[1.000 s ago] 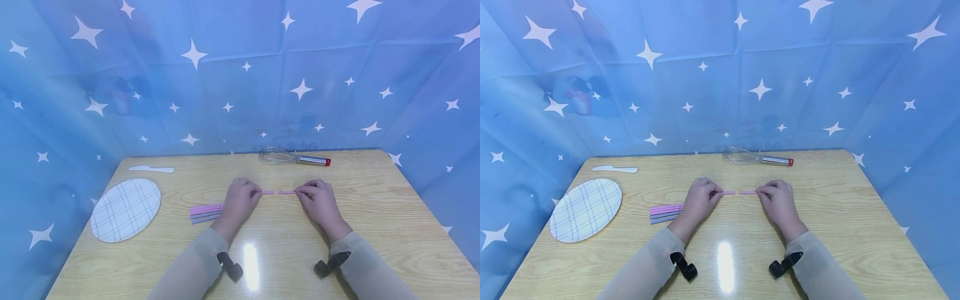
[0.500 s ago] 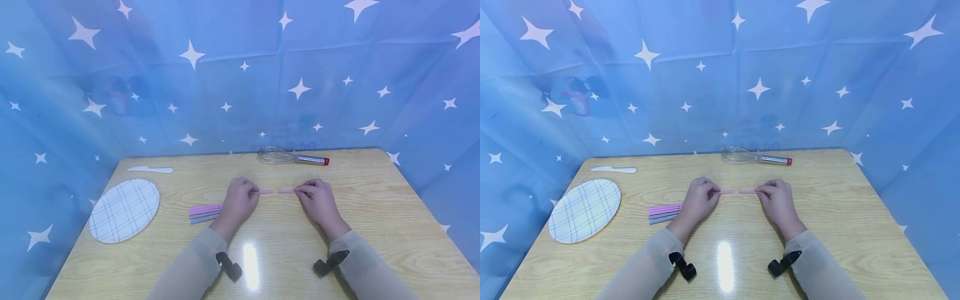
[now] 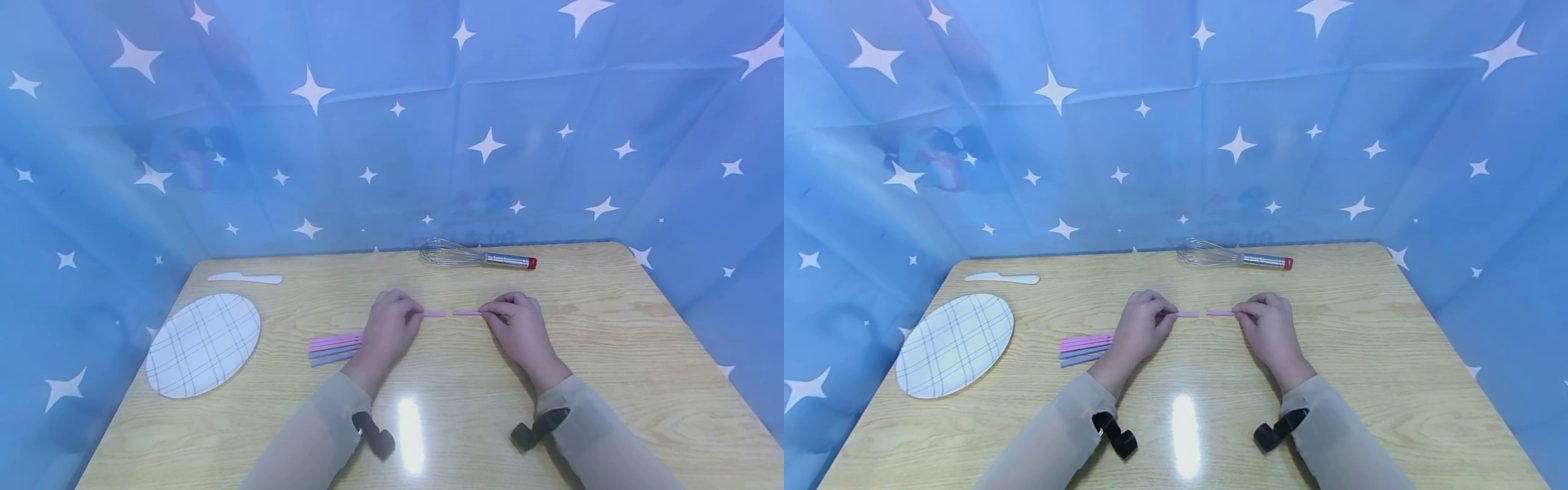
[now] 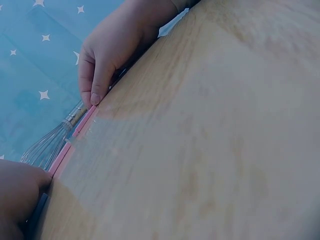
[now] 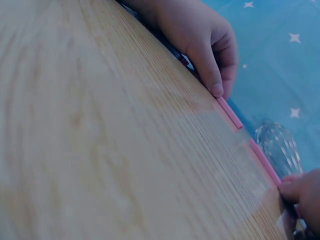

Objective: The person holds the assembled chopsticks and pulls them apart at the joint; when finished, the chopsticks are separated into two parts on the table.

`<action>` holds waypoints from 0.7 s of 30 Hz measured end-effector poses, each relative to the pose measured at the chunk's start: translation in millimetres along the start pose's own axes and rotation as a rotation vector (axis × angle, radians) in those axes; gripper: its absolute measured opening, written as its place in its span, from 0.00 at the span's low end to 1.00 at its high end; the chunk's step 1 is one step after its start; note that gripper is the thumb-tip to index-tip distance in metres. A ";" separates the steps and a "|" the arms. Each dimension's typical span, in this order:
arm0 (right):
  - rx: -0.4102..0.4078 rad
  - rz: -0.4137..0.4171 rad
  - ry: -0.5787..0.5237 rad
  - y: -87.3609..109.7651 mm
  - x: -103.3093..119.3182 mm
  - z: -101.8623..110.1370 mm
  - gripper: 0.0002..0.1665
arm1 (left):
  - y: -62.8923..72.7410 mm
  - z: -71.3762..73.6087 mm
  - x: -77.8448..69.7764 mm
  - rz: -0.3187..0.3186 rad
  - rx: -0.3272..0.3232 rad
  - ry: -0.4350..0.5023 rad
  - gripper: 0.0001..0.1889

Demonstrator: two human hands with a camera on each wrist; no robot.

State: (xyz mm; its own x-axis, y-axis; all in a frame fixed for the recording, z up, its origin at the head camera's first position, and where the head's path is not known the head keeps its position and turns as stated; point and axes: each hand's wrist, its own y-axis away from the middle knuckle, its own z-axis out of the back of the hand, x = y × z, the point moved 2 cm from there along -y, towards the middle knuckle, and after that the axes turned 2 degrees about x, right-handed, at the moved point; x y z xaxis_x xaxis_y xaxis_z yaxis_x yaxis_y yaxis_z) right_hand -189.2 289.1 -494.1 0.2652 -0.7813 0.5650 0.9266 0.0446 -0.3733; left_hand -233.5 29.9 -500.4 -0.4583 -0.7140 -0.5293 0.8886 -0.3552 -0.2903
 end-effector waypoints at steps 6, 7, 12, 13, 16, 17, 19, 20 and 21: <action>-0.003 0.004 -0.003 0.3 1.3 1.0 0.06 | -0.8 -0.5 0.1 -0.013 -0.013 -0.004 0.03; -0.004 0.005 -0.003 0.4 1.5 0.9 0.06 | -0.7 -0.5 0.0 -0.014 -0.014 -0.003 0.03; -0.011 0.011 -0.006 0.6 2.1 1.3 0.06 | -0.2 -0.7 -0.3 -0.013 -0.012 -0.007 0.03; -0.012 0.012 -0.006 0.7 2.3 1.4 0.06 | 0.0 -0.5 -0.5 -0.013 -0.011 -0.007 0.03; -0.012 0.012 -0.011 0.6 2.1 1.1 0.06 | 0.4 0.2 -0.7 -0.019 -0.013 -0.008 0.03; -0.012 0.010 -0.015 0.4 2.0 1.1 0.06 | 0.5 0.5 -0.6 -0.024 -0.016 -0.003 0.03; -0.013 0.000 -0.026 0.3 1.4 0.9 0.05 | 0.7 1.1 -0.9 -0.042 -0.026 0.011 0.04; -0.014 -0.005 -0.033 0.2 1.0 0.9 0.05 | 0.8 1.2 -0.9 -0.052 -0.030 0.017 0.05; -0.016 -0.007 -0.043 0.2 0.7 1.1 0.04 | 1.0 1.3 -1.0 -0.060 -0.035 0.027 0.06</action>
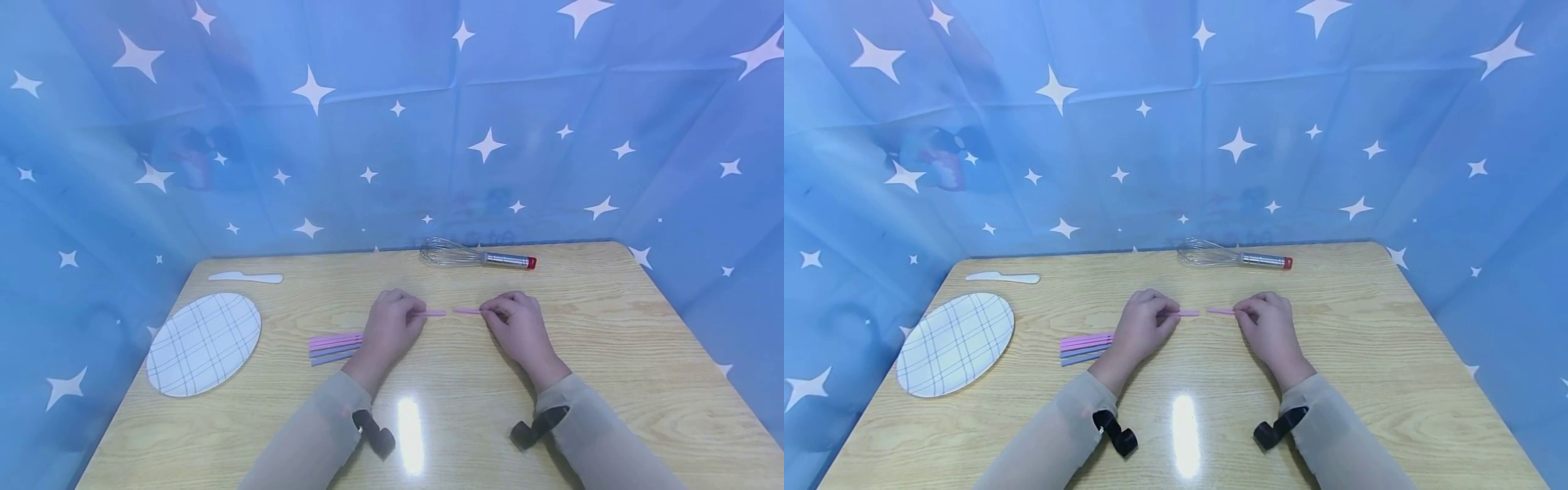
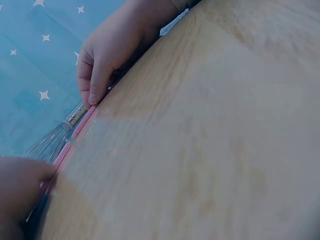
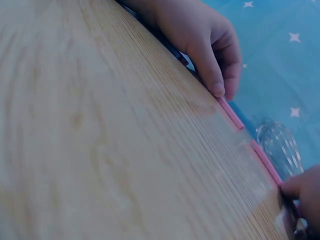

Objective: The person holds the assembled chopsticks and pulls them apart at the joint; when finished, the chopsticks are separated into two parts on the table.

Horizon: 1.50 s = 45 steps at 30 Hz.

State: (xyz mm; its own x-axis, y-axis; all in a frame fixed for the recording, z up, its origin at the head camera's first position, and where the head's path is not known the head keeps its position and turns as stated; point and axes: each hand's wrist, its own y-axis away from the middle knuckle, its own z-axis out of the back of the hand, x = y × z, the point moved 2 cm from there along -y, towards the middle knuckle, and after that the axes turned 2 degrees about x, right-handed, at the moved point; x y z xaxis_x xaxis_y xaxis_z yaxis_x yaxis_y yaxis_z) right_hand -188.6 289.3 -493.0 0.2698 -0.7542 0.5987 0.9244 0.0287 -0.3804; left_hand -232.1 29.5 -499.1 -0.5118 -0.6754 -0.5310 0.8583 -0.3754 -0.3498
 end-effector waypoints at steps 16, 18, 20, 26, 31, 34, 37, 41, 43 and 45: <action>0.022 0.038 0.007 -0.5 -3.3 -3.5 0.07 | 5.7 7.4 -6.7 -0.238 -0.170 -0.053 0.04; 0.031 0.036 0.002 -1.0 -3.4 -6.1 0.07 | 10.9 11.2 -5.9 -0.278 -0.194 -0.081 0.04; 0.034 0.042 -0.008 -1.2 -3.6 -8.1 0.08 | 16.9 14.3 -4.6 -0.296 -0.199 -0.100 0.05; 0.022 0.045 -0.047 -2.4 -5.3 -8.5 0.11 | 29.8 22.8 1.8 -0.294 -0.202 -0.094 0.06; -0.010 0.073 -0.033 -4.5 -1.1 -11.6 0.12 | 44.8 35.9 14.6 -0.297 -0.219 -0.062 0.05; -0.039 0.112 -0.030 -6.9 6.6 -18.0 0.13 | 56.9 47.2 28.4 -0.272 -0.223 -0.046 0.05; -0.049 0.162 -0.071 -9.8 16.5 -28.7 0.14 | 66.5 59.4 42.0 -0.250 -0.244 -0.053 0.05; -0.049 0.243 -0.128 -11.9 33.8 -43.5 0.10 | 73.9 72.5 55.7 -0.202 -0.239 -0.069 0.05; -0.058 0.293 -0.144 -12.1 43.1 -51.0 0.09 | 77.5 77.9 61.5 -0.166 -0.224 -0.070 0.05; -0.066 0.345 -0.159 -12.1 52.1 -59.4 0.09 | 81.6 82.8 67.2 -0.137 -0.215 -0.074 0.05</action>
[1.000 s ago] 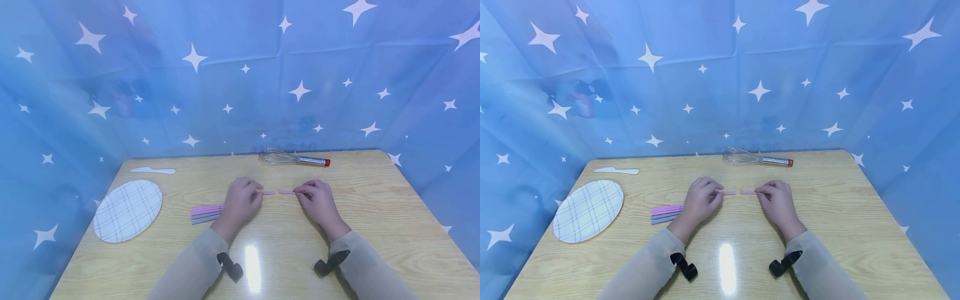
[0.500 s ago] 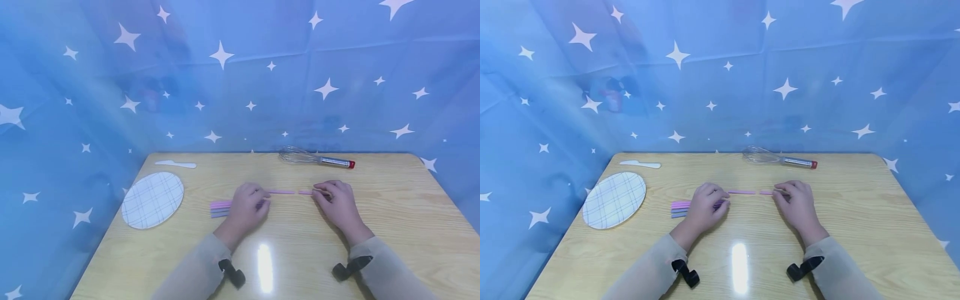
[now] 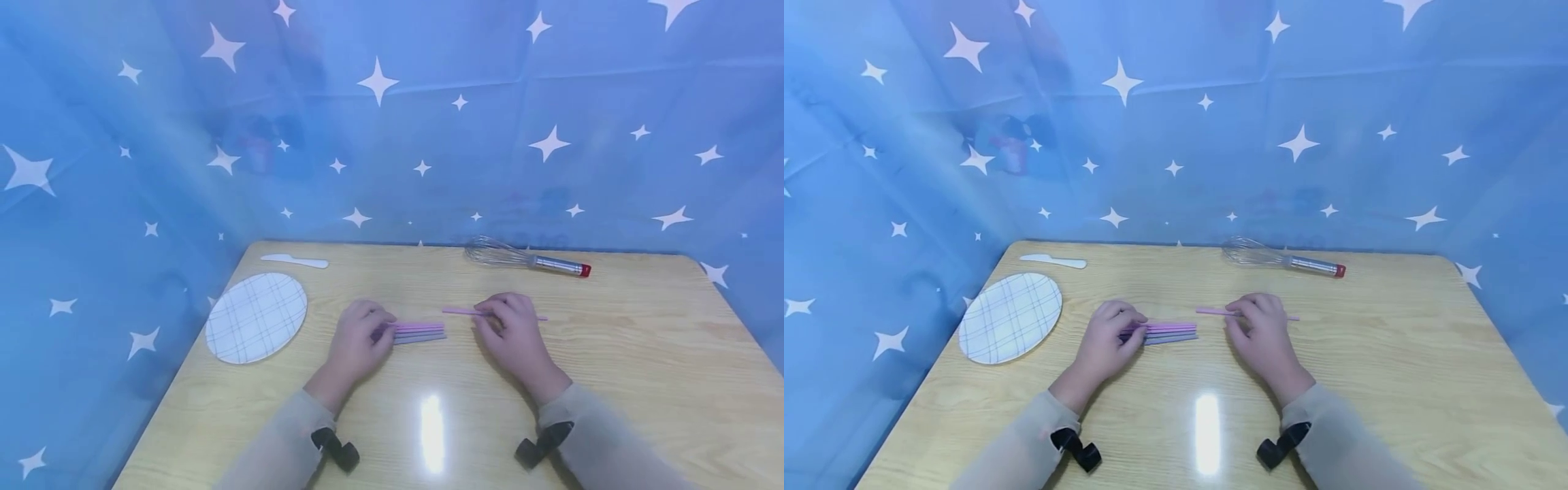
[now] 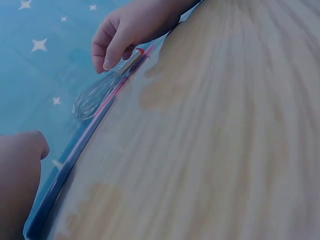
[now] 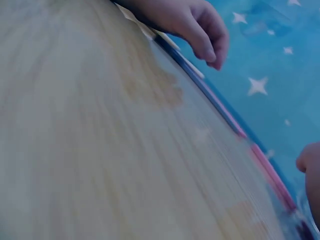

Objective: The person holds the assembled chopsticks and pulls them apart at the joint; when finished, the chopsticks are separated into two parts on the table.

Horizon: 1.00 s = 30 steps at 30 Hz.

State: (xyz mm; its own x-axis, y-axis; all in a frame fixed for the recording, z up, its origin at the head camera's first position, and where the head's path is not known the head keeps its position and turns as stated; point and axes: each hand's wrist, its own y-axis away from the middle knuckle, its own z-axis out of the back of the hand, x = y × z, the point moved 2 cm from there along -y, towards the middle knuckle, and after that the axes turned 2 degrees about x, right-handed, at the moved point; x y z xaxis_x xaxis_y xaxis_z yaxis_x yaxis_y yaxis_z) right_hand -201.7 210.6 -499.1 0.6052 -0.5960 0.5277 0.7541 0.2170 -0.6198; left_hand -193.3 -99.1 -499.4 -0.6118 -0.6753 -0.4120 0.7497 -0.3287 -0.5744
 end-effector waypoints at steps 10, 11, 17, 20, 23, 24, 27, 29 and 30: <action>0.072 0.058 -0.076 -10.9 30.6 -40.5 0.04 | 9.8 18.5 26.7 0.028 -0.013 0.005 0.05; 0.082 0.051 -0.080 -11.9 33.7 -43.3 0.04 | 10.2 19.9 28.5 0.035 -0.011 0.006 0.05; 0.142 0.000 -0.035 -18.2 51.4 -61.3 0.04 | 11.1 21.4 34.6 0.088 0.081 0.022 0.06; 0.200 -0.043 0.029 -21.7 59.3 -69.5 0.07 | 10.9 19.3 35.9 0.112 0.147 0.001 0.07; 0.259 -0.084 0.101 -22.9 64.4 -75.8 0.11 | 11.0 17.2 36.5 0.129 0.196 -0.043 0.07; 0.273 -0.093 0.119 -22.8 65.3 -77.3 0.11 | 11.0 16.6 36.6 0.130 0.208 -0.057 0.08; 0.293 -0.113 0.152 -21.8 66.6 -79.7 0.11 | 10.8 16.0 36.4 0.136 0.235 -0.080 0.08; 0.289 -0.114 0.156 -21.3 66.9 -80.4 0.09 | 10.6 16.5 36.3 0.144 0.248 -0.087 0.08; 0.287 -0.115 0.153 -21.3 67.1 -80.7 0.09 | 10.6 16.8 36.4 0.148 0.253 -0.091 0.08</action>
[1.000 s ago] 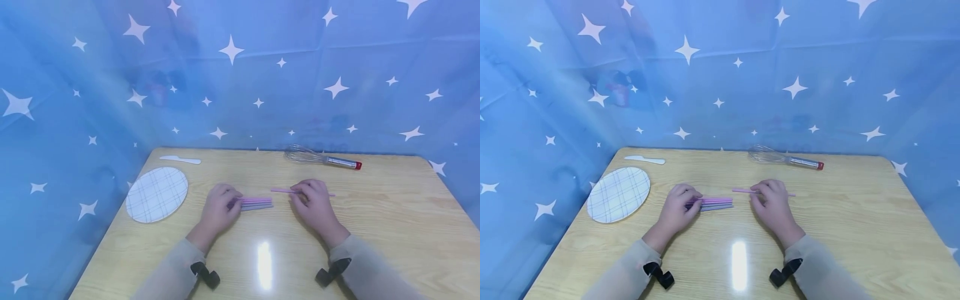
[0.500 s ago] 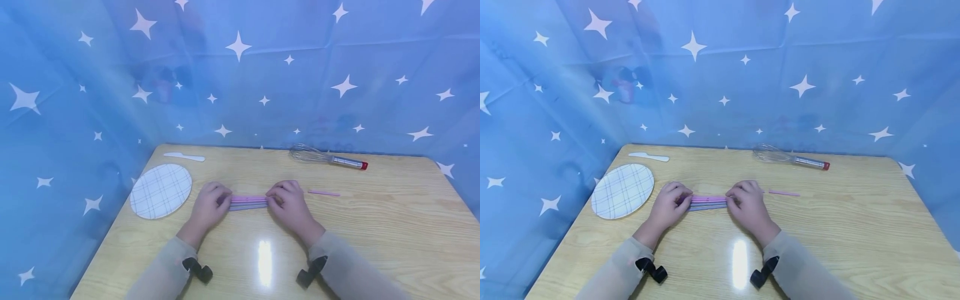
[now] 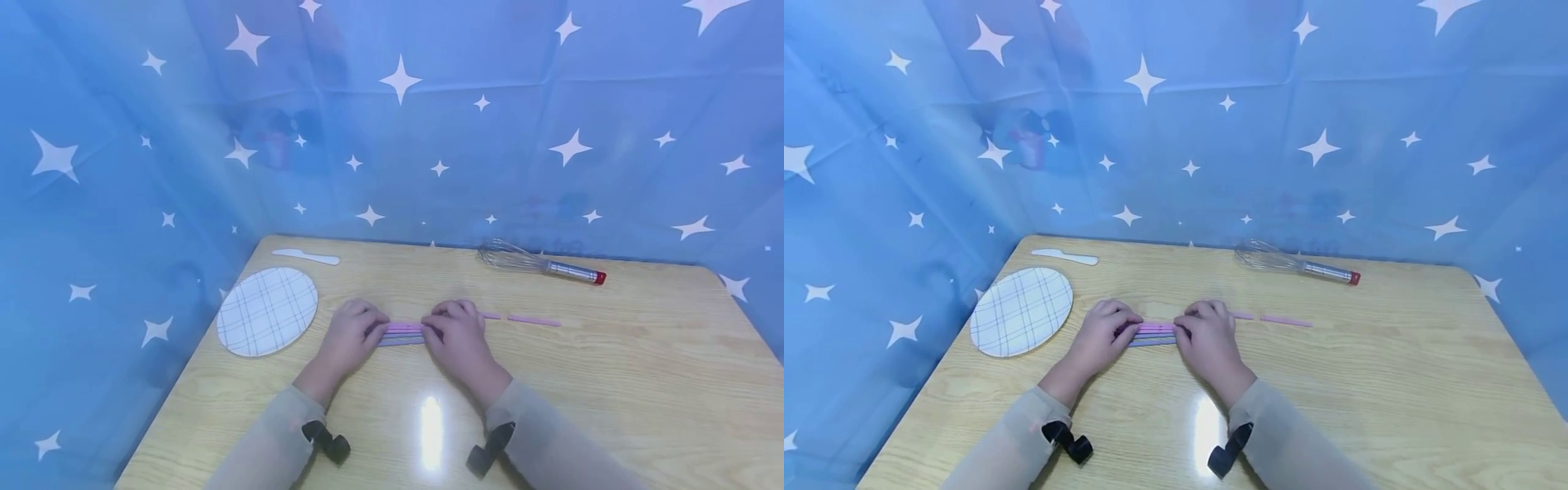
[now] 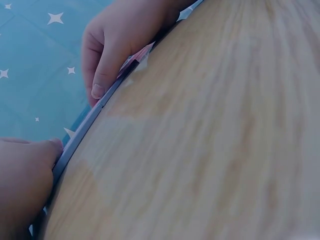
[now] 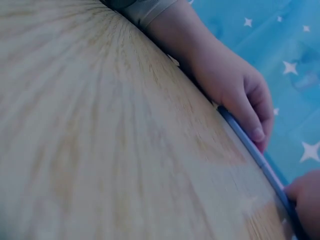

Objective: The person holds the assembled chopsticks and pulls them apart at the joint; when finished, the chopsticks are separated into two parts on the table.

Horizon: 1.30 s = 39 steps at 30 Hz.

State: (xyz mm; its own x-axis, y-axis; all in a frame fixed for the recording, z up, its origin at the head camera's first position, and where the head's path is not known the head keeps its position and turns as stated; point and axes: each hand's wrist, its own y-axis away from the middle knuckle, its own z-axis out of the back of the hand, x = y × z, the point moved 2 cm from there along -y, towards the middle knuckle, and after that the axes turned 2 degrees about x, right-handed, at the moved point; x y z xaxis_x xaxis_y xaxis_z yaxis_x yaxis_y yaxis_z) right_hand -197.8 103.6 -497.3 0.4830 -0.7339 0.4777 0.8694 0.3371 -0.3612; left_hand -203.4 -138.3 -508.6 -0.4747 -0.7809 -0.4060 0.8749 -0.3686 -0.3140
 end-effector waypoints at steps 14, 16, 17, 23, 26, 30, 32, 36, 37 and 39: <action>0.041 -0.054 -0.023 0.4 1.6 -1.0 0.04 | 0.4 2.7 -3.4 0.020 0.017 0.006 0.07; 0.042 -0.056 -0.026 0.3 1.3 -0.9 0.04 | 0.5 3.0 -3.7 0.020 0.014 0.012 0.07; 0.042 -0.057 -0.027 0.2 1.3 -0.9 0.04 | 0.5 3.1 -3.9 0.019 0.012 0.015 0.07; 0.057 -0.070 -0.038 0.2 2.3 -0.6 0.04 | 0.7 2.9 -4.2 0.024 0.005 0.023 0.08; 0.063 -0.072 -0.036 0.4 2.1 -0.7 0.05 | 0.4 2.0 -3.6 0.027 0.012 0.019 0.08; 0.064 -0.073 -0.035 0.5 2.2 -1.0 0.05 | 0.3 1.5 -3.8 0.022 0.004 0.021 0.07; 0.067 -0.076 -0.036 0.7 2.1 -0.9 0.04 | 0.1 1.3 -4.1 0.021 0.001 0.023 0.06; 0.073 -0.078 -0.038 1.2 1.3 -1.0 0.04 | -0.9 0.5 -4.3 0.025 0.008 0.020 0.05; 0.073 -0.078 -0.038 1.2 1.0 -1.1 0.04 | -1.2 0.3 -4.3 0.026 0.010 0.020 0.05; 0.072 -0.076 -0.035 1.1 0.1 -1.8 0.03 | -1.7 -0.2 -4.2 0.031 0.013 0.018 0.05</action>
State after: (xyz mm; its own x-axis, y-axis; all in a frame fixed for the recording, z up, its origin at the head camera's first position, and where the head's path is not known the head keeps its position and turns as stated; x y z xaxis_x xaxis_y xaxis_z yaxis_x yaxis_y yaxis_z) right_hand -196.9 102.9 -499.1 0.4177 -0.7385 0.5292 0.9083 0.3235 -0.2653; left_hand -202.9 -134.2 -506.5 -0.4493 -0.7825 -0.4311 0.8901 -0.3512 -0.2903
